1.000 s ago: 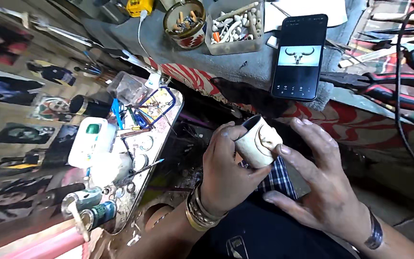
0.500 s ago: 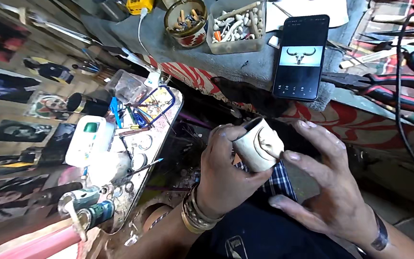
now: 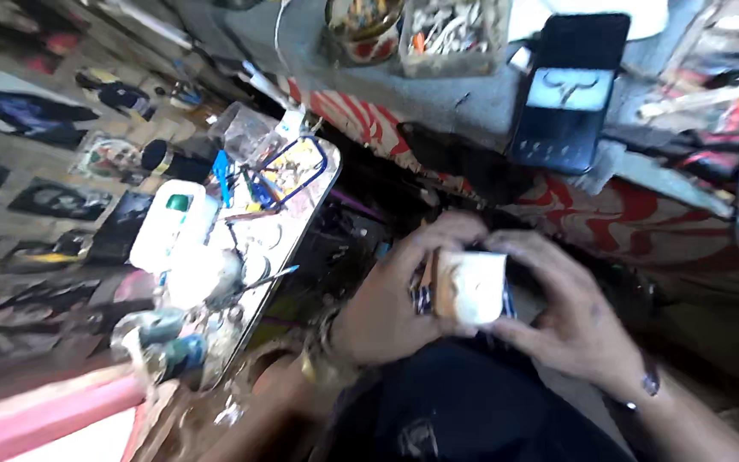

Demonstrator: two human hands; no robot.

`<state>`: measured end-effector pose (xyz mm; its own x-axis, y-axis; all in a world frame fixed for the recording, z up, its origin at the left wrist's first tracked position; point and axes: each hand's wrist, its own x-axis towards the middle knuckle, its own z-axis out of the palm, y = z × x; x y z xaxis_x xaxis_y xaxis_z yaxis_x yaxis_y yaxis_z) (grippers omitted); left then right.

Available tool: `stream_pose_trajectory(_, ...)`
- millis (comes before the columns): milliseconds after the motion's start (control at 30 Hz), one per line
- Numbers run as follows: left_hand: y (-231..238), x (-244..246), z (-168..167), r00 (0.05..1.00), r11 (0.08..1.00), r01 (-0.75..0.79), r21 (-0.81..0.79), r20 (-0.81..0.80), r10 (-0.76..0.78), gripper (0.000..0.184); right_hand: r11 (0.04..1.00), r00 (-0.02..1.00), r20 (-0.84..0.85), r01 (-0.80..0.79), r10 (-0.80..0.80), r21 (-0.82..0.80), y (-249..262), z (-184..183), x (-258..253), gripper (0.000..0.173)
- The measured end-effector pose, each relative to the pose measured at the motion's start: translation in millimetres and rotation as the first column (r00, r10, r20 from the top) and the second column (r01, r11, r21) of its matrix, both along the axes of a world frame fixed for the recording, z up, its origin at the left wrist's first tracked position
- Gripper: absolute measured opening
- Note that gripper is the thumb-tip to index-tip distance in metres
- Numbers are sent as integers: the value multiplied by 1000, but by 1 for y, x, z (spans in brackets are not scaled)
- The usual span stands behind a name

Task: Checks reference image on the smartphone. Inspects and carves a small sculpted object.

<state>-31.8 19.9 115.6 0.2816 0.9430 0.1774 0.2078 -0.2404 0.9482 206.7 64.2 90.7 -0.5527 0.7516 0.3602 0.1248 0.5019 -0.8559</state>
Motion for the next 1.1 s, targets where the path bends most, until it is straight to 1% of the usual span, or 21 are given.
stream_pose_trajectory(67, -10, -2, -5, 994, 995, -55, 82, -93, 62, 72, 999, 999, -2, -54, 54, 6, -1, -2, -1, 62)
stream_pose_trajectory(133, -20, -2, -7, 983, 991, -77, 109, -159, 94, 73, 996, 996, -6, -90, 90, -5, -4, -5, -1, 63)
stream_pose_trajectory(233, -25, -3, -5, 971, 989, -56, 134, -222, 85, 72, 994, 994, 1, -112, 112, 13, -9, -8, -1, 63)
stream_pose_trajectory(333, -25, -2, -1, 943, 986, -22, 165, -324, 75, 69, 993, 993, 21, -114, 113, 27, -12, -8, 1, 62)
stream_pose_trajectory(400, -22, -4, 1, 944, 990, 12, 139, -328, 34, 67, 994, 994, 32, -107, 106, 32, -13, -9, 2, 64)
stream_pose_trajectory(467, -21, -11, 2, 954, 999, 40, 36, -299, -27, 68, 994, 994, 40, -103, 102, 21, -13, -13, 1, 67)
stream_pose_trajectory(533, -23, -18, 1, 968, 989, 37, -146, -241, -72, 65, 993, 991, 61, -117, 118, -11, -16, -21, -3, 68)
stream_pose_trajectory(600, -27, -25, -4, 979, 934, 25, -357, -182, -96, 60, 990, 987, 83, -131, 136, -56, -19, -31, -9, 68)
stream_pose_trajectory(667, -32, -32, -15, 987, 873, 16, -487, -134, -93, 62, 988, 984, 109, -129, 138, -86, -20, -40, -15, 65)
stream_pose_trajectory(700, -38, -34, -19, 990, 852, -23, -523, -132, -55, 63, 986, 982, 124, -132, 145, -105, -20, -44, -17, 63)
stream_pose_trajectory(767, -54, -40, -30, 981, 804, -167, -571, -174, 80, 62, 980, 978, 129, -145, 163, -138, -20, -49, -19, 57)
stream_pose_trajectory(800, -62, -45, -38, 969, 772, -240, -589, -188, 157, 62, 979, 981, 110, -141, 157, -144, -18, -52, -21, 50)
stream_pose_trajectory(867, -79, -55, -51, 934, 713, -355, -605, -199, 296, 62, 975, 988, 30, -144, 151, -172, -12, -57, -28, 24)
stream_pose_trajectory(900, -89, -57, -54, 914, 699, -399, -594, -193, 358, 63, 969, 988, -13, -152, 153, -194, -10, -58, -34, 15)
stream_pose_trajectory(967, -105, -57, -54, 859, 698, -503, -510, -202, 471, 67, 946, 977, -94, -207, 189, -249, -8, -56, -48, 13)
stream_pose_trajectory(1000, -112, -57, -54, 820, 699, -570, -431, -248, 516, 67, 934, 970, -116, -239, 215, -265, -7, -56, -57, 14)
stream_pose_trajectory(1033, -118, -58, -54, 768, 683, -640, -352, -307, 562, 66, 926, 962, -125, -268, 242, -268, -7, -57, -68, 16)
stream_pose_trajectory(1067, -124, -61, -55, 719, 652, -694, -305, -340, 606, 64, 921, 955, -122, -294, 271, -256, -5, -58, -82, 21)
stream_pose_trajectory(1100, -129, -67, -56, 682, 614, -731, -298, -353, 641, 64, 923, 953, -98, -303, 288, -237, -2, -60, -97, 27)
